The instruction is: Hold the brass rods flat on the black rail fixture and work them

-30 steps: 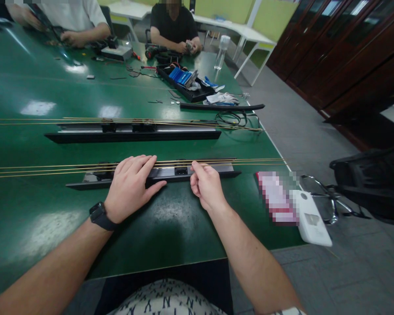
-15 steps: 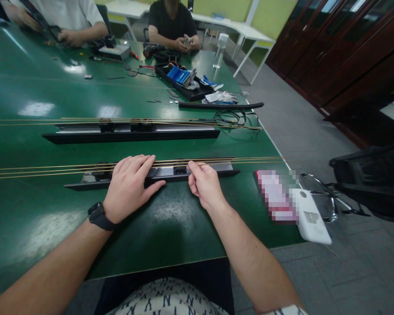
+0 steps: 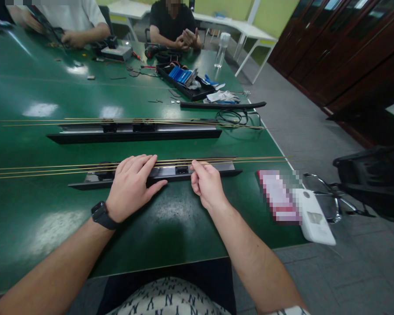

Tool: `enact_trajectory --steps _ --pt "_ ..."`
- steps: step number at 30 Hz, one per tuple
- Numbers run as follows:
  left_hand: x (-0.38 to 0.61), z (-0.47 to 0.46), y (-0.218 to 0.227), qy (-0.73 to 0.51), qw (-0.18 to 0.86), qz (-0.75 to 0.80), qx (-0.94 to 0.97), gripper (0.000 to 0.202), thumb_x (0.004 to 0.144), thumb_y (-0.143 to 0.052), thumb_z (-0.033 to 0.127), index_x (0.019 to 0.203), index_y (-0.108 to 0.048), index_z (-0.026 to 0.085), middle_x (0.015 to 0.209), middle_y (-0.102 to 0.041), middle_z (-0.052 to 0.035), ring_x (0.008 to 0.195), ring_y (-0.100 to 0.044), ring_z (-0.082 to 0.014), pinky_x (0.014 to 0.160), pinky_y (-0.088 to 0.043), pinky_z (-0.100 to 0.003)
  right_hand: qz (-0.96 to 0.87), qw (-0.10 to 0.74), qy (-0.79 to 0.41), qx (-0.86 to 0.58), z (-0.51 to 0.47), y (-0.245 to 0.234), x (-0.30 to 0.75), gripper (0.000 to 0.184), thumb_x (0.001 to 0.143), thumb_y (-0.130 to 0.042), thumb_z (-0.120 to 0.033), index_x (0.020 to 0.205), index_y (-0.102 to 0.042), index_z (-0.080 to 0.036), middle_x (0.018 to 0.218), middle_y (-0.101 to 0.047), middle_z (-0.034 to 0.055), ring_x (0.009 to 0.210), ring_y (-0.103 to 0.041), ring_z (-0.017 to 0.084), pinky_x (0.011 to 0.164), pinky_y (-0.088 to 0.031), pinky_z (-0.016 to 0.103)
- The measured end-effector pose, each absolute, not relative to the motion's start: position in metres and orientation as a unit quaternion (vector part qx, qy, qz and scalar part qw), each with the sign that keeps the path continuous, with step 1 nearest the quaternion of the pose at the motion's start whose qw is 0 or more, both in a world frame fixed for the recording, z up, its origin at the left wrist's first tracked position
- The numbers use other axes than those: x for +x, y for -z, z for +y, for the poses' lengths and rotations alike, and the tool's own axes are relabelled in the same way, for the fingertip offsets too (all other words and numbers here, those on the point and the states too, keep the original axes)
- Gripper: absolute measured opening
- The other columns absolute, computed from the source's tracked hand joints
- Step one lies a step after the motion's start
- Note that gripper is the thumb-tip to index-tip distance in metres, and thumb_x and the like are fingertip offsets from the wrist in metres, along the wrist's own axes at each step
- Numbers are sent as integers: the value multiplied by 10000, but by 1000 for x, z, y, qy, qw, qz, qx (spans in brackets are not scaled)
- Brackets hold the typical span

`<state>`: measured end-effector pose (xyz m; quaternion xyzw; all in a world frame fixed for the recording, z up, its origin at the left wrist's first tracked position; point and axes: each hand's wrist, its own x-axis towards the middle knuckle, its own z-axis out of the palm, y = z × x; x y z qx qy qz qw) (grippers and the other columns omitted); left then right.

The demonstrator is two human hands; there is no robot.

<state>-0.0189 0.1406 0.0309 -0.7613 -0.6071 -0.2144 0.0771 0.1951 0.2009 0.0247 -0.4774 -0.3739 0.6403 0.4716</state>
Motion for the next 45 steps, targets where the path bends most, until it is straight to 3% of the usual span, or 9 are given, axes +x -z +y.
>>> enact_trajectory --steps 26,45 --pt "-17 140 -32 218 58 -614 -757 603 950 -625 459 1451 -530 139 1392 -624 -163 1341 -534 -341 1196 -337 -516 -389 454 -628 -497 200 -29 194 352 806 -802 -475 836 -644 -162 437 -536 -55 287 -373 63 275 -197 165" --pt "-17 141 -33 218 56 -612 -758 613 949 -624 461 1457 -522 134 1389 -624 -169 1339 -533 -338 1190 -347 -515 -356 486 -627 -494 200 -31 193 302 817 -796 -415 795 -613 -177 438 -506 -66 287 -350 60 270 -202 169"
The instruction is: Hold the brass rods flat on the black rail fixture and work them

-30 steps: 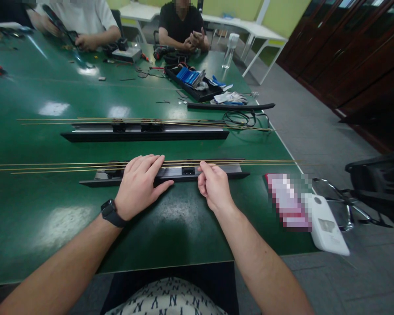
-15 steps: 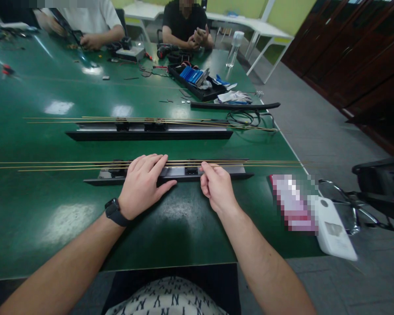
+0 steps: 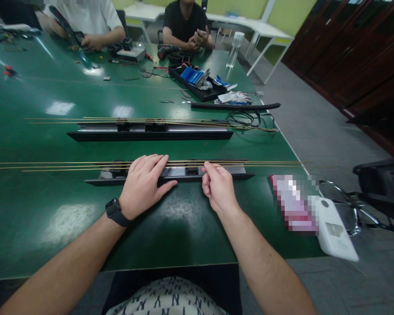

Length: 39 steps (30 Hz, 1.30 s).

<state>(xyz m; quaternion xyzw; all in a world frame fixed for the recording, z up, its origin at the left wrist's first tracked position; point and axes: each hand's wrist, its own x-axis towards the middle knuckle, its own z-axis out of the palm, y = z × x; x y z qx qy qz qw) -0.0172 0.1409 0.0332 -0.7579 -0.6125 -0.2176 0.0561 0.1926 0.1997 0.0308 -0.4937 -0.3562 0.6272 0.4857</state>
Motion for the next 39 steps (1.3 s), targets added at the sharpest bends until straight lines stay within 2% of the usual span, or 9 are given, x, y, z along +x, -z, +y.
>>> enact_trajectory --steps 6,15,30,39 --pt "-17 141 -34 224 54 -612 -757 612 935 -642 455 1452 -531 147 1375 -632 -172 1331 -542 -343 1183 -353 -527 -375 474 -622 -497 200 -29 194 311 835 -769 -448 824 -617 -177 426 -522 -62 277 -360 68 274 -207 174" --pt "-17 140 -33 221 59 -611 -758 610 945 -630 467 1448 -532 136 1378 -632 -171 1333 -541 -342 1181 -356 -521 -386 454 -630 -498 199 -30 193 345 790 -812 -466 818 -616 -184 439 -541 -52 288 -374 68 276 -196 164" --pt "-18 140 -32 211 61 -613 -759 619 950 -626 469 1452 -526 121 1389 -623 -170 1335 -533 -335 1191 -346 -508 -351 488 -636 -484 200 -30 194 290 806 -814 -396 801 -629 -173 444 -508 -69 288 -355 58 268 -207 166" --pt "-17 141 -34 213 68 -612 -758 615 941 -645 463 1442 -531 124 1376 -634 -162 1323 -546 -333 1181 -360 -502 -358 482 -628 -495 200 -30 193 332 809 -802 -446 792 -617 -171 427 -515 -63 274 -353 60 269 -209 166"
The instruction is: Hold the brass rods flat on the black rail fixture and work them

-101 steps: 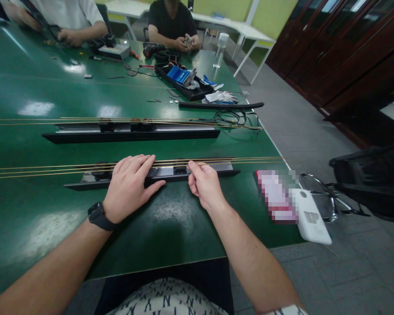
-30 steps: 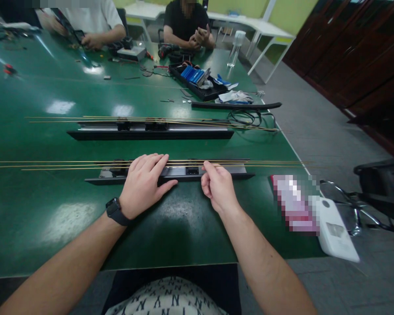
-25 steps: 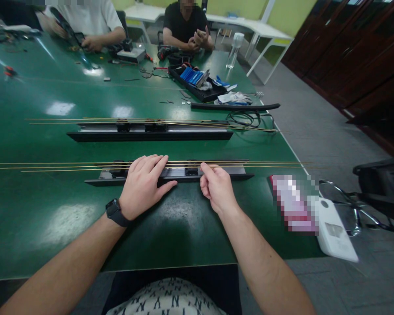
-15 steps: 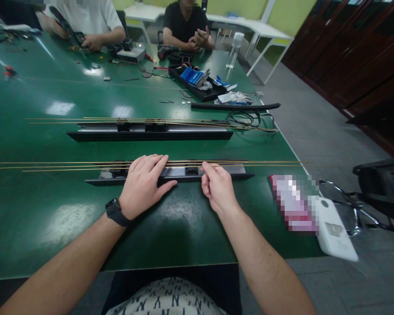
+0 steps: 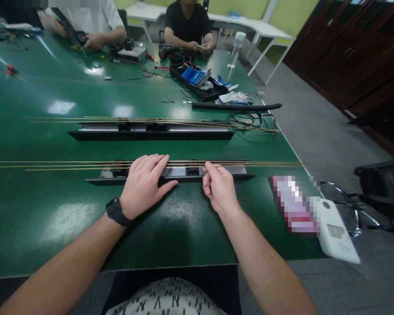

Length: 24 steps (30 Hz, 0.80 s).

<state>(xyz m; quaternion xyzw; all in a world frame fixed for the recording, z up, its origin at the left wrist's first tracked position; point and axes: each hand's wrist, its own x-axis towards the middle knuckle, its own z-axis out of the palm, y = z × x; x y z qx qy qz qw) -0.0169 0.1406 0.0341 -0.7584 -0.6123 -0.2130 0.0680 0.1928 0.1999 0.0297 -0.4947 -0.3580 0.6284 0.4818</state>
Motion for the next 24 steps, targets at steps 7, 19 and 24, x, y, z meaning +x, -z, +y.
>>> enact_trajectory --steps 7,19,24 --pt "-17 140 -33 217 69 -613 -757 624 937 -650 466 1449 -523 133 1376 -631 -163 1328 -543 -333 1185 -354 -502 -383 458 -640 -484 201 -28 194 317 824 -799 -445 848 -644 -169 442 -532 -60 284 -365 65 276 -192 165" --pt "-17 140 -33 211 67 -612 -759 622 949 -631 470 1449 -525 114 1384 -624 -164 1333 -537 -334 1185 -355 -501 -355 479 -638 -487 200 -30 193 309 797 -822 -414 810 -631 -171 447 -513 -68 292 -357 56 269 -210 158" --pt "-18 140 -33 216 64 -611 -759 620 942 -639 466 1446 -529 123 1382 -626 -169 1328 -542 -334 1187 -358 -511 -352 488 -631 -489 200 -27 193 297 812 -807 -407 810 -622 -175 447 -514 -70 286 -358 59 266 -209 162"
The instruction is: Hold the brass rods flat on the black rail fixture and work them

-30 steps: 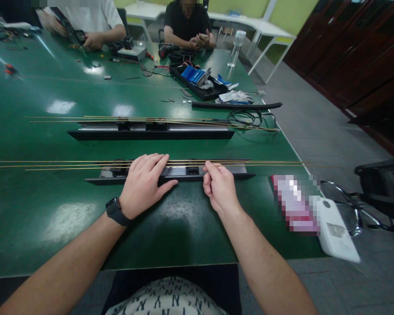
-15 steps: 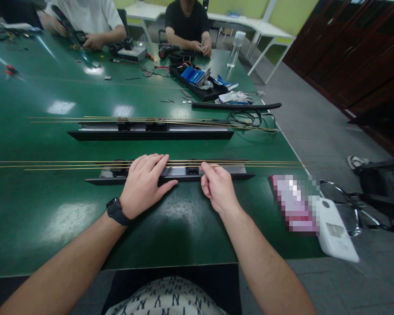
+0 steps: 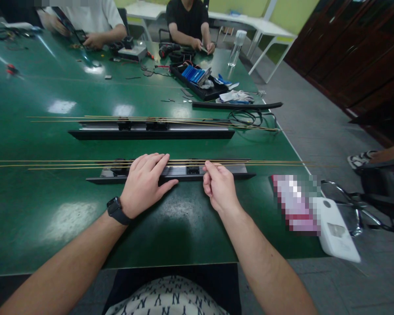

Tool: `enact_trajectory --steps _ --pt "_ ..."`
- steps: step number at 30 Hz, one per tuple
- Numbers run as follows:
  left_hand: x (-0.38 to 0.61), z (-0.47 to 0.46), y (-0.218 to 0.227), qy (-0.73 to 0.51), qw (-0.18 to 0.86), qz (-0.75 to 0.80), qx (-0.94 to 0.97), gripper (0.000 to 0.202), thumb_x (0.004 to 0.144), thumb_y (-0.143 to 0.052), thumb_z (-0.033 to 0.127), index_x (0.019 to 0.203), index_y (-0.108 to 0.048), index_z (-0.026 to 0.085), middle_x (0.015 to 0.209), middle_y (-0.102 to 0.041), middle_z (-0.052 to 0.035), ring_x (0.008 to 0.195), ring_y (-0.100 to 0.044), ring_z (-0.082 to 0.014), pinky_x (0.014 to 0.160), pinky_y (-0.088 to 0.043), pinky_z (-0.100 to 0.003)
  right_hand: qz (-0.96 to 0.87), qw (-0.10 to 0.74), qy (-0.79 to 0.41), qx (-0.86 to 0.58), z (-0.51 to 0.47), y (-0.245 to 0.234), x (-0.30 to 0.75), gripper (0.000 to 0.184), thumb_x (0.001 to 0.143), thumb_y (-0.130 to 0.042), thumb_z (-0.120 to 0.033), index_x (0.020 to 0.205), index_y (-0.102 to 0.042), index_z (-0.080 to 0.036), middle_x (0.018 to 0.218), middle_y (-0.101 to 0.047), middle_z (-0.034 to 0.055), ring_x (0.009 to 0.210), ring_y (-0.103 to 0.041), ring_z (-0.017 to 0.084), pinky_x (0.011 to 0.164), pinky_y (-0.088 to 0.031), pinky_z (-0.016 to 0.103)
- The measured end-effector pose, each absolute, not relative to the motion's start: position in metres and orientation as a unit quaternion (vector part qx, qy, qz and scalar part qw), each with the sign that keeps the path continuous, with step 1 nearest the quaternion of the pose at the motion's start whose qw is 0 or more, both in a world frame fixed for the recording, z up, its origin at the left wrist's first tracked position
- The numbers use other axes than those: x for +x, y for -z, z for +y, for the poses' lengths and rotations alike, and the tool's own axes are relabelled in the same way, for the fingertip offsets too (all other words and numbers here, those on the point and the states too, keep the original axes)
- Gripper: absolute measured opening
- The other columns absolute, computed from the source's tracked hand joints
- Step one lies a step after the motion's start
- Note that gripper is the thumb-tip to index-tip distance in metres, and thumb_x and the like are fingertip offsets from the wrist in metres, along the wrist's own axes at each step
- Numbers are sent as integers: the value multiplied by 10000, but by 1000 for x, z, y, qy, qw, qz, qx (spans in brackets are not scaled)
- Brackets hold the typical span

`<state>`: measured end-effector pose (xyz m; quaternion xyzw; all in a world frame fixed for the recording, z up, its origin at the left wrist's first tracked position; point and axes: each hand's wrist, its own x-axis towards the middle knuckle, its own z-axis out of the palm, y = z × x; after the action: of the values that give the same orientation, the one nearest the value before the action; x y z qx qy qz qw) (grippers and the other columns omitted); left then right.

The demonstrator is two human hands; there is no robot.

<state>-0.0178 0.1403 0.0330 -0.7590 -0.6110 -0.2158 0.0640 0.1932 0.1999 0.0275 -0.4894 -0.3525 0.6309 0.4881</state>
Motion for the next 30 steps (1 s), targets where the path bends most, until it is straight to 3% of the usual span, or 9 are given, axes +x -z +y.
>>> enact_trajectory --steps 30 --pt "-17 140 -34 220 55 -613 -757 615 938 -637 456 1463 -517 158 1387 -622 -164 1336 -539 -340 1188 -351 -520 -365 474 -635 -488 200 -28 195 329 793 -833 -437 834 -638 -175 458 -507 -72 295 -360 53 268 -222 153"
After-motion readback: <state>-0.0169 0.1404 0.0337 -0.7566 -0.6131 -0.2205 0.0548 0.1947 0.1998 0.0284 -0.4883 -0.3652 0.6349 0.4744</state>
